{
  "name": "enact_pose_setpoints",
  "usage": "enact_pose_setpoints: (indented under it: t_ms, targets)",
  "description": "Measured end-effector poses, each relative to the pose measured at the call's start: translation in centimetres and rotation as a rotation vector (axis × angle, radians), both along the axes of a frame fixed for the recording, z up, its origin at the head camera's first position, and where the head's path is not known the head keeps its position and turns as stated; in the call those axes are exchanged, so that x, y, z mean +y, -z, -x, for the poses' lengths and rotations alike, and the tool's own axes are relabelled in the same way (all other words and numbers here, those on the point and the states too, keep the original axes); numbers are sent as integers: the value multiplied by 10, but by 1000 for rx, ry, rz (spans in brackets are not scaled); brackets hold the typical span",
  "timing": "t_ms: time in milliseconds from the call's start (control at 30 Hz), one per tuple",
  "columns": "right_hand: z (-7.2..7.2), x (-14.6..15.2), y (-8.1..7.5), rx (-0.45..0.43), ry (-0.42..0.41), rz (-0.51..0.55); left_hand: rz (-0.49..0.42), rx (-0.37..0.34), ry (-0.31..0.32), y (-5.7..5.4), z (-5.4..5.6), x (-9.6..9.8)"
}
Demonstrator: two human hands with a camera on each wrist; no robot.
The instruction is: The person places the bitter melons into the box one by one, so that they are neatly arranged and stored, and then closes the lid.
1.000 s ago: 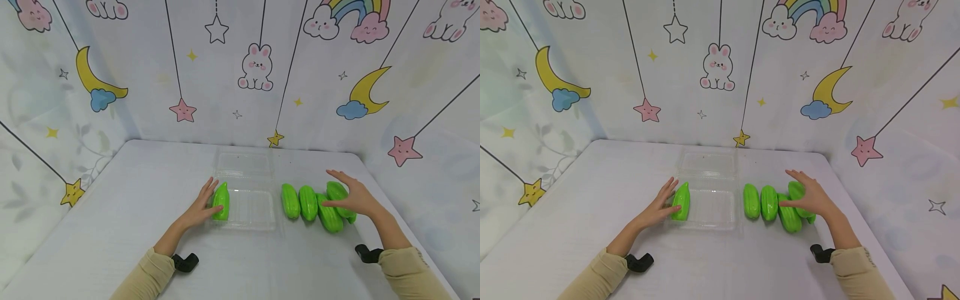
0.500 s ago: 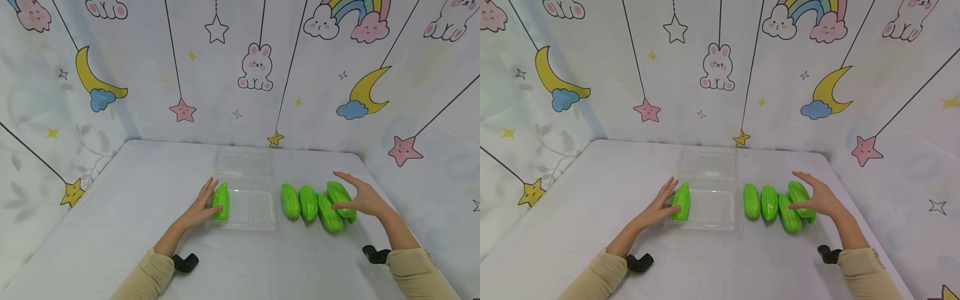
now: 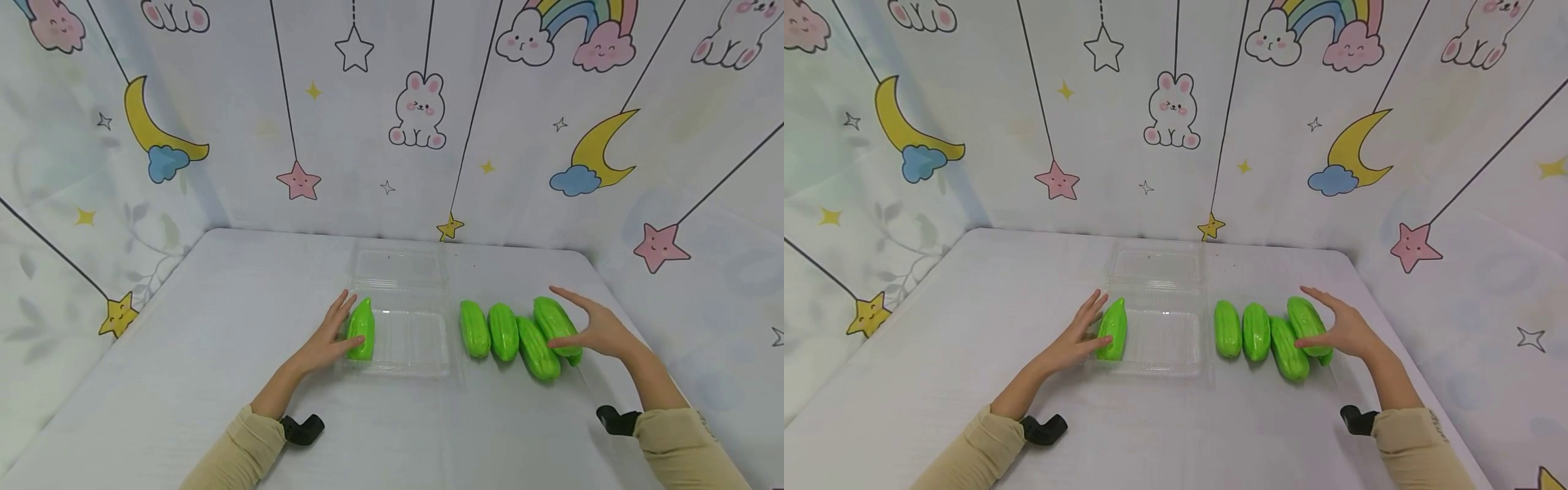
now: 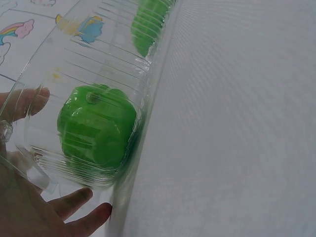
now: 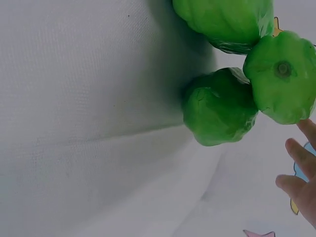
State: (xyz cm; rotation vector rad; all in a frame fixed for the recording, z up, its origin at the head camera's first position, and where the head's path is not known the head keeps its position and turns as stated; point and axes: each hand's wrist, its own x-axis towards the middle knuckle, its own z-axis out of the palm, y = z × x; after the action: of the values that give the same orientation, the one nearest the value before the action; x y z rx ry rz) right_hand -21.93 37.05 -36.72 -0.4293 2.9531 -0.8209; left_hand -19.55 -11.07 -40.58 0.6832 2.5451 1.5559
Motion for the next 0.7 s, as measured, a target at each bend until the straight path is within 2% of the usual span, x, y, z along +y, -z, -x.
enact_pose_setpoints:
  t_ms: [700]
  targets:
    - [4,13,18,-38,-20,54,8,7,-2,1,0,0]
